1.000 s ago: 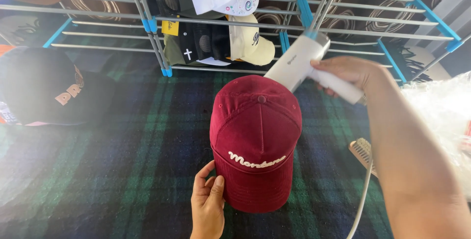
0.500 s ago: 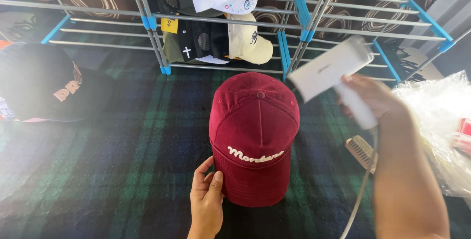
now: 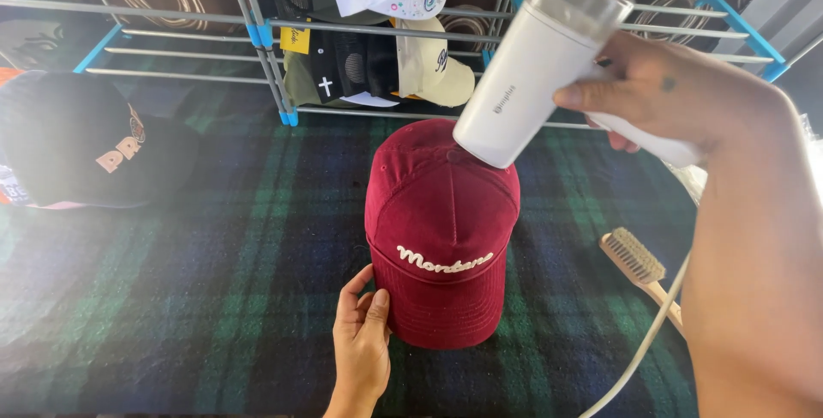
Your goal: A person is cleaning and steaming baseball caps to remove wrinkles and lint using a handheld steamer and a brush.
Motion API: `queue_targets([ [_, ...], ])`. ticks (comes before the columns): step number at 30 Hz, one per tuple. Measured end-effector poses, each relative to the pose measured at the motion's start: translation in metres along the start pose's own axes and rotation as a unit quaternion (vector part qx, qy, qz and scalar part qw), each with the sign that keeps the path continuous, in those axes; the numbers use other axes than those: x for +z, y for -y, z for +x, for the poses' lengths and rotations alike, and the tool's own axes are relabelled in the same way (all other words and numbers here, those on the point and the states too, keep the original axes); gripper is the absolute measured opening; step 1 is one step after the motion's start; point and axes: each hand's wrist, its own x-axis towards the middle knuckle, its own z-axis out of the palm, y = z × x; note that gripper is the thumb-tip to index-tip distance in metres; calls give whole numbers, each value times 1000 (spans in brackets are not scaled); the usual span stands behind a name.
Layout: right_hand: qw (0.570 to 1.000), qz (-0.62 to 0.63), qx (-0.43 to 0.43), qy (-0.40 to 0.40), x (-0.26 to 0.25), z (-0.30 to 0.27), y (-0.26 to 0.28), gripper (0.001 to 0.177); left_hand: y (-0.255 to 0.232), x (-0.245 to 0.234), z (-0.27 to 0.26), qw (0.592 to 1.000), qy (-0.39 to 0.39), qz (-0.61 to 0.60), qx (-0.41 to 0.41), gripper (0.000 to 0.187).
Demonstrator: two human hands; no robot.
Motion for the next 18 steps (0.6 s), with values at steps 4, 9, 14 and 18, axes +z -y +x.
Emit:
queue_targets([
  [4,994,-92,18,-53,28,-13,-68,40,5,-3,2,1000,3,-1,8,47],
  [9,921,330,155,-140,111,-26,-141,32,9,-3,3,1000,8,-14,14,45],
  [14,894,431,24,-118,187,-44,-206,60,11,-3,2,999,15,-25,25,48],
  [18,891,426,107,-114,189,-56,-209,58,15,-6,2,998,22,-26,45,48],
])
